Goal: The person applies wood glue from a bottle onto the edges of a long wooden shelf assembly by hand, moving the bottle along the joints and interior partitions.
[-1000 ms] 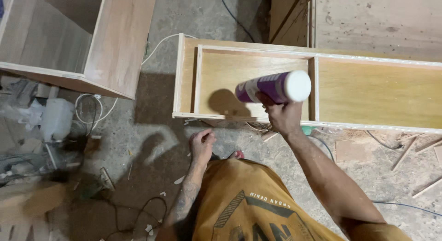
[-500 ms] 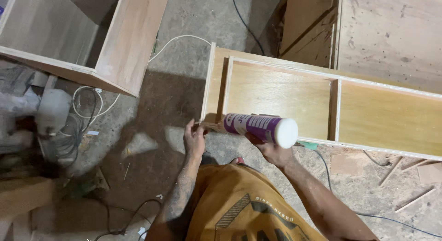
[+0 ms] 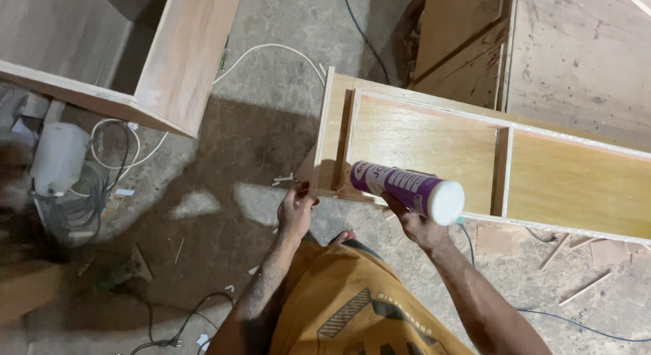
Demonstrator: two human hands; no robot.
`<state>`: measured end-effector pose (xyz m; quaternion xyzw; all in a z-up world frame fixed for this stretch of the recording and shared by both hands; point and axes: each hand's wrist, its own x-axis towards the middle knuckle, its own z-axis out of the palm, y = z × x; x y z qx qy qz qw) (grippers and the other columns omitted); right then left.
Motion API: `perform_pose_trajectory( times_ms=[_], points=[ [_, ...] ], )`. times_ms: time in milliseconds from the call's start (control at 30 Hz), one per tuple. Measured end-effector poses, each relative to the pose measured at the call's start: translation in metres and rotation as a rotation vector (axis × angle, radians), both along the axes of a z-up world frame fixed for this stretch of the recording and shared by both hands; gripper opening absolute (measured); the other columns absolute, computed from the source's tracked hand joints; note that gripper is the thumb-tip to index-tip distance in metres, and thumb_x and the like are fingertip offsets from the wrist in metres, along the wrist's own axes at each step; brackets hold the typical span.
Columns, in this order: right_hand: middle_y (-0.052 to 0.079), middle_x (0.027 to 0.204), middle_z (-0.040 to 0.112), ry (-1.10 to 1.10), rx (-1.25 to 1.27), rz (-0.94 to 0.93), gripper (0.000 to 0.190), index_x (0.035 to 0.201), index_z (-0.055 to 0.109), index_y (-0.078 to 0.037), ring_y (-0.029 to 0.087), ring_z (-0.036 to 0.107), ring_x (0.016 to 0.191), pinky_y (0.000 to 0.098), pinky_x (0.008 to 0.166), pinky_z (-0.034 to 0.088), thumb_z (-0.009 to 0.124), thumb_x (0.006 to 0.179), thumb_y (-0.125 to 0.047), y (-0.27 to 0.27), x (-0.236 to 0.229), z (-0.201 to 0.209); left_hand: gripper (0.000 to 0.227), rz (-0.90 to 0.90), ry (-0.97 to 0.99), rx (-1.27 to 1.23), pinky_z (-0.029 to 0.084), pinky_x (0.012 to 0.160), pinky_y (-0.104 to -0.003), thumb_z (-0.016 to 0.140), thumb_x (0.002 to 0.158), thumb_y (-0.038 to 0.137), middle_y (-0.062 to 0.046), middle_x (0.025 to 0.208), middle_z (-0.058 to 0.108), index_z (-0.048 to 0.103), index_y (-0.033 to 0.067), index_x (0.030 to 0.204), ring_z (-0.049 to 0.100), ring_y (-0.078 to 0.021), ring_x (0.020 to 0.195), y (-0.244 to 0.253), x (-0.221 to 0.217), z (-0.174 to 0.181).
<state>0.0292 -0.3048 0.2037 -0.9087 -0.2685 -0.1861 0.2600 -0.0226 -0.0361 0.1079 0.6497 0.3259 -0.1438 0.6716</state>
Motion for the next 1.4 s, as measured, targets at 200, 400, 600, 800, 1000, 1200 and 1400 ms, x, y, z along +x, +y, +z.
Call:
perform_pose_trajectory(
  times_ms=[200, 400, 600, 800, 1000, 1200, 1400],
  points=[
    [0.003, 0.096, 0.079, -0.053, -0.046, -0.025, 0.032, 0.110, 0.082, -0.023, 0.020, 0.075, 0.097, 0.0342, 0.100, 0.052, 0.090, 0.078, -0.023, -0.003, 0.012, -0.030, 0.053, -0.034, 0.004, 0.029, 0.055, 0.093, -0.044, 0.068, 0.086, 0.032, -0.016, 0.114, 0.074, 0.066, 0.0094, 0.134, 0.075, -0.0329, 0.104, 0.007, 0.001, 0.016],
    [0.010, 0.094, 0.078, -0.071, 0.018, -0.089, 0.036, 0.103, 0.082, -0.018, 0.031, 0.076, 0.100, 0.0430, 0.104, 0.052, 0.097, 0.070, -0.021, 0.021, 0.050, -0.003, 0.052, -0.063, 0.021, 0.124, 0.056, 0.089, -0.036, 0.074, 0.079, 0.039, -0.009, 0.104, 0.079, 0.071, 0.0171, 0.126, 0.077, -0.0264, 0.097, 0.009, -0.005, 0.002],
    [0.015, 0.103, 0.078, -0.061, 0.223, -0.113, 0.044, 0.107, 0.079, -0.004, 0.034, 0.073, 0.107, 0.0483, 0.105, 0.051, 0.099, 0.071, -0.018, 0.025, 0.078, -0.005, 0.052, -0.011, -0.002, 0.080, 0.062, 0.081, -0.035, 0.076, 0.076, 0.034, -0.014, 0.107, 0.078, 0.072, 0.0171, 0.125, 0.077, -0.0270, 0.098, 0.005, -0.004, 0.000],
    [0.019, 0.103, 0.076, 0.023, 0.340, -0.096, 0.041, 0.112, 0.075, 0.002, 0.040, 0.071, 0.105, 0.0551, 0.099, 0.053, 0.092, 0.075, -0.006, 0.041, 0.106, 0.002, 0.056, 0.029, -0.053, -0.017, 0.064, 0.082, -0.037, 0.078, 0.076, 0.029, -0.025, 0.113, 0.074, 0.070, 0.0061, 0.126, 0.073, -0.0357, 0.107, 0.006, -0.002, -0.004],
    [0.022, 0.106, 0.075, 0.025, 0.373, -0.141, 0.046, 0.114, 0.074, 0.004, 0.039, 0.070, 0.110, 0.0544, 0.100, 0.050, 0.094, 0.074, -0.008, 0.063, 0.129, 0.034, 0.056, 0.045, -0.058, -0.071, 0.065, 0.083, -0.040, 0.083, 0.073, 0.022, -0.025, 0.114, 0.073, 0.071, 0.0063, 0.126, 0.073, -0.0339, 0.106, 0.002, -0.005, -0.039],
    [0.010, 0.060, 0.066, 0.322, 0.450, -0.338, 0.022, 0.072, 0.071, -0.001, 0.019, 0.069, 0.057, 0.0258, 0.063, 0.054, 0.090, 0.081, -0.010, 0.093, 0.134, 0.100, 0.066, 0.013, -0.059, -0.135, 0.063, 0.090, -0.045, 0.082, 0.076, 0.024, -0.028, 0.124, 0.068, 0.064, 0.0014, 0.134, 0.070, -0.0356, 0.113, 0.005, 0.000, -0.046],
    [0.006, 0.052, 0.065, 0.500, 0.513, -0.512, 0.038, 0.061, 0.069, -0.007, 0.014, 0.067, 0.047, 0.0287, 0.053, 0.055, 0.092, 0.081, -0.030, 0.065, 0.168, 0.047, 0.064, -0.011, -0.058, -0.149, 0.059, 0.094, -0.042, 0.080, 0.078, 0.021, -0.020, 0.120, 0.069, 0.063, 0.0067, 0.137, 0.069, -0.0252, 0.111, 0.012, 0.002, -0.056]
  ],
)
